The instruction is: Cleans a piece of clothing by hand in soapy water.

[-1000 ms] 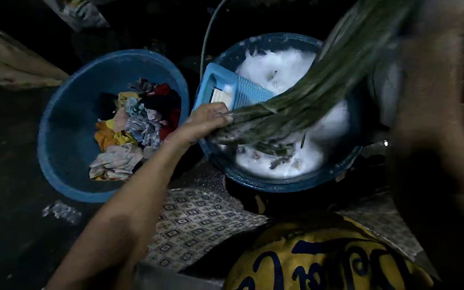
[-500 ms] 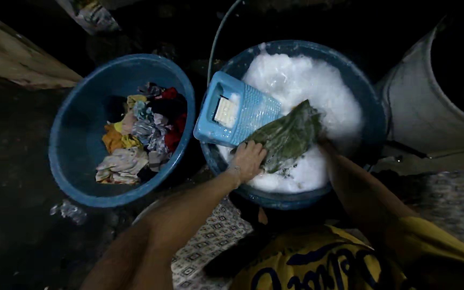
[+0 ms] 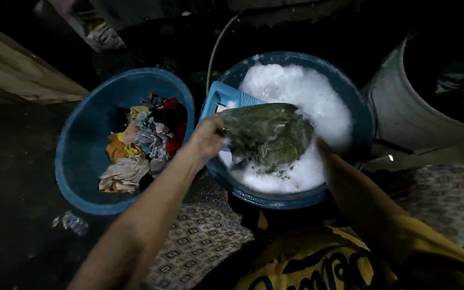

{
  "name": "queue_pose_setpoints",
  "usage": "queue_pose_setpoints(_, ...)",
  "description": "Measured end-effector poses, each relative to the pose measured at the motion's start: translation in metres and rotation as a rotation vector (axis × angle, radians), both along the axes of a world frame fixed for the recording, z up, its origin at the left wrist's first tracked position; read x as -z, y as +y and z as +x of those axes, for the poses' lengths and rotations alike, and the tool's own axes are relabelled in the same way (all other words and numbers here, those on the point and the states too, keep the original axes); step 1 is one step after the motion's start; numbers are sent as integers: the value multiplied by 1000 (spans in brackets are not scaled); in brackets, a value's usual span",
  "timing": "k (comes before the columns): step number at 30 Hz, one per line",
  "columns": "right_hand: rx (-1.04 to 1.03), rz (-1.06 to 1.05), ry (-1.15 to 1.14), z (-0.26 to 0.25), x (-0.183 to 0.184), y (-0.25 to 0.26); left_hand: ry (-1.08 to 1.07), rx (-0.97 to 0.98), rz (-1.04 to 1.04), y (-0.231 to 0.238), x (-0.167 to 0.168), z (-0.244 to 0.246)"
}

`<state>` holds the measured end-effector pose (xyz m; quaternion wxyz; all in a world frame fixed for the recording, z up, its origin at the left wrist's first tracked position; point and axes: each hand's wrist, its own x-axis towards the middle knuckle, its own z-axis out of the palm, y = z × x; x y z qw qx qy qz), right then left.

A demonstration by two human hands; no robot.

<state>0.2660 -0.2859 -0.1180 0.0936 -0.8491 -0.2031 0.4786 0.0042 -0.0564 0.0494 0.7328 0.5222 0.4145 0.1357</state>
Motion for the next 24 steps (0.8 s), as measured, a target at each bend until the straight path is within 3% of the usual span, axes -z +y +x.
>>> queue_pose_setpoints(1, 195, 303, -275, -11, 35, 7, 27, -34, 6, 10, -8, -10)
queue_pose_setpoints(2, 297, 470, -388, -16, 45, 17, 105, -29, 53, 19, -9, -22)
queue_pose_setpoints(4, 403, 646, -376, -29, 12, 36, 301, 58, 261, 35, 4, -43)
queue_pose_setpoints(8, 140, 953, -592, -95, -50, 100, 763, 330, 725, 50, 21, -39)
queue_pose_setpoints(10, -6, 1108, -465, -142, -67, 138, 831, 361, 816, 48, 26, -30)
queue_pose_setpoints(12, -176, 1138, -262, -176, -69, 166, 851, 345, 851, 47, 27, -33)
queue_pose_setpoints(14, -256, 1103, -207, -171, -41, 172, 883, 323, 857, 49, 22, -49)
queue_pose_setpoints(16, -201, 1020, -302, -117, 6, 159, 887, 277, 865, 54, 23, -69)
queue_pose_setpoints(18, -117, 810, -339, -58, 23, 141, 886, 271, 863, 55, 27, -72)
queue_pose_setpoints(20, -11, 701, -334, -59, -4, 139, 907, 356, 875, 45, 34, -59)
queue_pose_setpoints(21, 4, 764, -342, -85, -28, 145, 920, 405, 892, 43, 36, -51)
queue_pose_setpoints(23, -119, 901, -226, -157, -69, 154, 920, 433, 906, 42, 36, -42)
queue_pose_setpoints(24, -210, 913, -135, -181, -72, 154, 910, 413, 907, 44, 34, -46)
